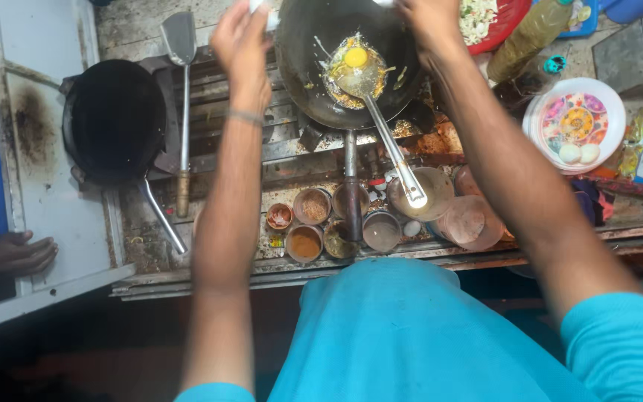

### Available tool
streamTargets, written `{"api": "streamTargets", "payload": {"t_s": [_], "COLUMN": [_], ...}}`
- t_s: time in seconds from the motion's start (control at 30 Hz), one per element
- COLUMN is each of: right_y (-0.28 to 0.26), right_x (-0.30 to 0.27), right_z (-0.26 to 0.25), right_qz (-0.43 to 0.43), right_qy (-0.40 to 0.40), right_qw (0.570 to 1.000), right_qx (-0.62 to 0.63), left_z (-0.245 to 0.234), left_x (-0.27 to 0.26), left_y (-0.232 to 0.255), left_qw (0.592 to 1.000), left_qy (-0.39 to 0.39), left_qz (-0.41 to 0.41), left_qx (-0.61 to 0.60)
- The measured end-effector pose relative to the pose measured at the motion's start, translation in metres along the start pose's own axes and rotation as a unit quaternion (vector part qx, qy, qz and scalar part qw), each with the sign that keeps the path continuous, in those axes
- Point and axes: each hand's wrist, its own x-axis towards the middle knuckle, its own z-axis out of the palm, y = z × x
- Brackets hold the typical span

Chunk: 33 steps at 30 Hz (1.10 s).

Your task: The person cracks two eggs into a hot wok, adds shredded cabbage, and stirs the mixture with a ladle. They then add a red sauce and continue stirring the contents in the wok.

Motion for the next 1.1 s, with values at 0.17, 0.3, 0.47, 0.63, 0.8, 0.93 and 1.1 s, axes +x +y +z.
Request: {"api": "streamTargets", "payload": {"t_s": [0.17,0.3,0.47,0.63,0.8,0.93,1.1], "right_y": [0.012,0.047,0.066,0.05,0.028,-0.005,-0.032], "right_x": [-0.102,-0.191,-0.253,-0.271,-0.315,-0.38,-0.476], "right_z": [0.018,0.066,0.108,0.095,0.04,-0.034,-0.166], "right_qz": [0.064,0.007,-0.197,-0.171,-0.107,-0.079,0.007], "right_qy": [-0.002,-0.02,-0.115,-0.198,-0.119,-0.032,0.119], "right_qw": [0.979,0.998,0.929,0.893,0.894,0.929,0.909], "right_qx": [0.193,0.061,-0.291,-0.366,-0.419,-0.361,-0.399], "left_z": [-0.051,-0.05,-0.051,-0.048,-0.034,-0.046,-0.073], "left_x": [-0.111,-0.193,-0.249,-0.272,-0.303,-0.319,-0.308], "left_y": [0.014,0.003,0.0,0.009,0.0,-0.037,-0.081], "left_qw": [0.98,0.975,0.951,0.97,0.959,0.977,0.957], "left_qy": [-0.003,-0.025,-0.093,-0.119,-0.207,-0.18,-0.148], "left_qz": [-0.088,-0.122,-0.136,-0.125,-0.171,-0.105,-0.165], "left_qx": [-0.177,-0.186,-0.261,-0.173,-0.095,0.053,0.186]}}
